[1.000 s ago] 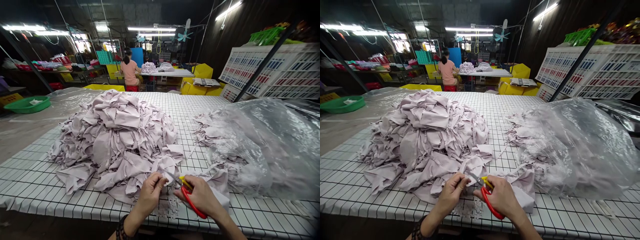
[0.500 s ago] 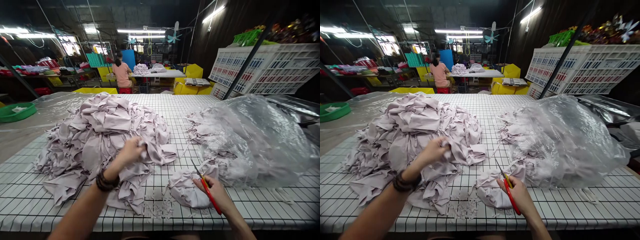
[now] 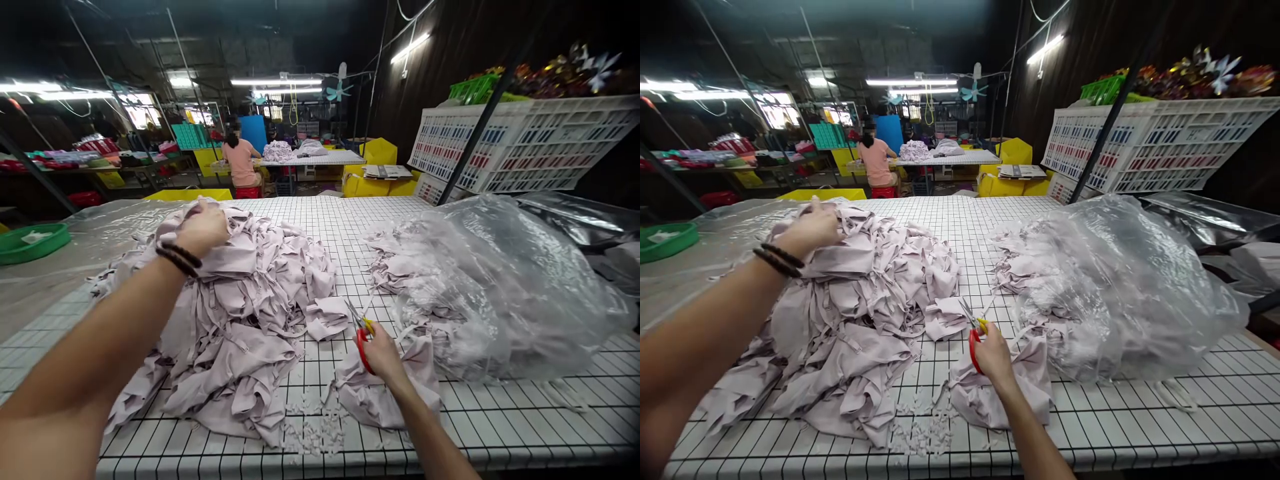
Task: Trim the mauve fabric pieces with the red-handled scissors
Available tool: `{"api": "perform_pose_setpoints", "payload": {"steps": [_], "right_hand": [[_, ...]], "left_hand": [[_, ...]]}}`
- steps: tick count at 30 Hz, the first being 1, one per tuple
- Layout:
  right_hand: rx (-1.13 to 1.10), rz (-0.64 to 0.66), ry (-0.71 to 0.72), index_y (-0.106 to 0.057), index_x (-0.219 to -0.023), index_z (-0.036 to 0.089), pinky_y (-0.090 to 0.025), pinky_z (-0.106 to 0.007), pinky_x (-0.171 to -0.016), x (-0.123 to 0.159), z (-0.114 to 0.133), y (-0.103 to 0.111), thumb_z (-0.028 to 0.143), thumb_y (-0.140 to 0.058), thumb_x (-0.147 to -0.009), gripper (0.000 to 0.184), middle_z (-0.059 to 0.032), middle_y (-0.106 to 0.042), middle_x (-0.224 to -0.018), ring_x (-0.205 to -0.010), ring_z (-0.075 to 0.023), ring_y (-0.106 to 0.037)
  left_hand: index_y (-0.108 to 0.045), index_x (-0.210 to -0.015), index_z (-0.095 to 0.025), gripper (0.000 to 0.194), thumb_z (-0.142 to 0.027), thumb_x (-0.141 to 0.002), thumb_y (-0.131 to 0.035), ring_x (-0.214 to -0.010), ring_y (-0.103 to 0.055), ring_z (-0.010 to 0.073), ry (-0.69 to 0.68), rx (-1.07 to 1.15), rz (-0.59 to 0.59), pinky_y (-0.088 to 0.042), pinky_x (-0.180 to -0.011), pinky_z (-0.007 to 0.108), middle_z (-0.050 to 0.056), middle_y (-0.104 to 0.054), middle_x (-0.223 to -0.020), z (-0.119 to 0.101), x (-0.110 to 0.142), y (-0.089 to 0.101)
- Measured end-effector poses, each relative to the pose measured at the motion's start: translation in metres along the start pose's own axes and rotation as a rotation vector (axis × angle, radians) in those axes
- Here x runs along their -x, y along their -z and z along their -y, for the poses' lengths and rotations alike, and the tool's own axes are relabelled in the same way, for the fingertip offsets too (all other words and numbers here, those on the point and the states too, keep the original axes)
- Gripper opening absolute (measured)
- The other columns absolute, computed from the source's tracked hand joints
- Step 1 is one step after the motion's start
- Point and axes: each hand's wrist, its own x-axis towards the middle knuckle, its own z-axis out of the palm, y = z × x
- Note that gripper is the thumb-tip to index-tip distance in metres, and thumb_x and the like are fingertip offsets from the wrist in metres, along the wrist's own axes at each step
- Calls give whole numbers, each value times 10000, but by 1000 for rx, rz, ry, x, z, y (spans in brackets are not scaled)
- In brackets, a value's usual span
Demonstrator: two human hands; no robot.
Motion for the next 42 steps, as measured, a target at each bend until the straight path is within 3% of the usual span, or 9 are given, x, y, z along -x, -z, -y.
{"api": "perform_pose_setpoints", "payload": {"steps": [4,8,11,14,20,28,33,38,42], "right_hand": [[-88,-22,58,-524,-788,220,-383,-267,-661,-32,25,-26,295,-618,-654,181,-22,-602,-823,-804,-195,-560],[-269,94,111,-509,-711,206,-394,-253,-583,-42,45,-22,326,-642,-652,189,21,-555,-658,-645,-149,-525],[-436,219,147,-503,-714,199,-387,-237,-496,-34,63,-7,441,-682,-643,309,54,-502,-564,-507,-110,-465],[-569,282,172,-523,-743,198,-387,-229,-482,-27,80,11,486,-736,-604,384,50,-537,-588,-490,-95,-455],[-711,257,154,-511,-707,195,-361,-213,-470,-30,82,38,462,-770,-625,381,23,-616,-678,-482,-68,-423],[-754,312,102,-501,-730,196,-376,-208,-472,0,61,26,478,-721,-707,359,39,-563,-594,-466,-74,-439],[-806,-11,225,-461,-855,232,-461,-238,-630,24,64,13,358,-791,-655,406,-23,-606,-1025,-640,-89,-486],[-792,227,280,-486,-820,219,-461,-246,-626,43,72,-1,333,-784,-675,350,7,-593,-869,-624,-98,-491],[-738,82,332,-508,-807,213,-462,-259,-665,51,78,-9,345,-729,-735,267,10,-563,-781,-687,-131,-525]], "left_hand": [[-531,-1259,-137,420,-193,-843,-530,-1269,-369,363,-231,161,-82,-312,-1033,540,179,-376,-1435,-40,69,-52],[-543,-1271,-206,547,-341,-756,-668,-1271,-415,313,-467,523,360,-304,-1076,460,132,-489,-1369,-63,127,-119],[-545,-1271,-200,802,-303,-531,-839,-1299,-380,334,-341,942,506,-268,-1099,450,128,-486,-1383,-76,147,-161],[-689,-987,-167,469,-263,-550,-829,-1056,-586,303,-119,1347,690,-415,-982,425,91,-693,-1049,-91,150,-181],[-647,-959,-151,272,-376,-807,-639,-785,-670,201,152,1602,730,-543,-693,293,83,-712,-887,-92,139,-166],[-617,-1058,-81,263,-277,-905,-531,-880,-688,198,518,2120,694,-540,-861,294,113,-724,-929,-93,138,-138],[-575,-1172,-88,331,-291,-919,-510,-947,-680,219,576,2186,661,-516,-924,337,117,-717,-1009,-94,139,-132],[-571,-1182,-69,382,-342,-930,-485,-1022,-653,237,488,2249,745,-476,-988,384,139,-694,-1091,-94,143,-130],[-601,-1142,-88,338,-325,-931,-487,-1052,-642,233,431,2306,710,-467,-1003,370,112,-713,-1051,-91,146,-131]]}}
